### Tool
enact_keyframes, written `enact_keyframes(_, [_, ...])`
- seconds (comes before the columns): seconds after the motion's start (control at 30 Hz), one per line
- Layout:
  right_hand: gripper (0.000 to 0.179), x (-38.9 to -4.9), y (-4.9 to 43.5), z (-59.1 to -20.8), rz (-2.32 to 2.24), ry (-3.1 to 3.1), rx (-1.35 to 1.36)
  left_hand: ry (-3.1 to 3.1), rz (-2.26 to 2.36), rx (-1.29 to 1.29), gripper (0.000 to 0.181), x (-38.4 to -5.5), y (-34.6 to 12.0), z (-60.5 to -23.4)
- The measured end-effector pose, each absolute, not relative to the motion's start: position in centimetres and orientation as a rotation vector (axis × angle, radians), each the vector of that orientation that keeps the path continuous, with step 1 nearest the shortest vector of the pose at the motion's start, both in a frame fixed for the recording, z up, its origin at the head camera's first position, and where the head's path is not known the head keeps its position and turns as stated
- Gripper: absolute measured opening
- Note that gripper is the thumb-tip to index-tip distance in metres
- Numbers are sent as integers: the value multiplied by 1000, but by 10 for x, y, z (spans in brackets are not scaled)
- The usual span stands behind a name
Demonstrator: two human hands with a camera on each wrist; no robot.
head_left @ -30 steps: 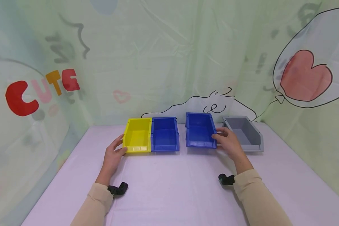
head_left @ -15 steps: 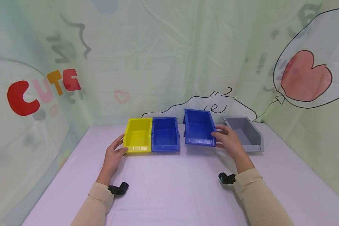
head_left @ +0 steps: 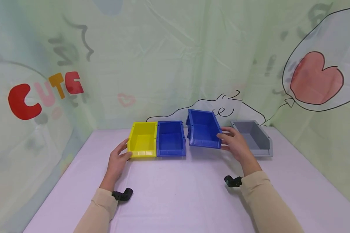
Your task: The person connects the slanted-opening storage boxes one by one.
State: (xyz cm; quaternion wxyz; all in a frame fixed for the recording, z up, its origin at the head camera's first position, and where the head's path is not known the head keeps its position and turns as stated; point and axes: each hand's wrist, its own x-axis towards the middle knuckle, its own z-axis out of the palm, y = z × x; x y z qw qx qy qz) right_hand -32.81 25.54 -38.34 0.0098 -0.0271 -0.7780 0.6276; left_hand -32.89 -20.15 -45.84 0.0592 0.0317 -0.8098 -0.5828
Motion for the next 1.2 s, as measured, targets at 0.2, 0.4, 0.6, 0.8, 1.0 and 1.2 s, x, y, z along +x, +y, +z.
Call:
enact_keyframes(0.2, [61,-330,250,-380,1949,-2446,-100,-2450,-1773,93,64,-329,-203,-459])
enact_keyframes(0.4, [61,-335,247,-382,1954,-2446,-91,-2455,-1773,99,65,-329,-203,-459])
enact_keyframes(0.6, [62,-338,246,-384,1947,-2462,-96,-2455,-1769,108,64,-329,-202,-458])
enact_keyframes(0.8, [64,-340,246,-383,1934,-2488,-98,-2451,-1768,98,64,-330,-203,-458])
enact_keyframes(1.0, [64,-342,245,-378,1912,-2517,-95,-2455,-1763,103,64,-330,-202,-457])
enact_keyframes(1.2, [63,-343,245,-377,1895,-2535,-98,-2453,-1760,95,63,-330,-202,-457])
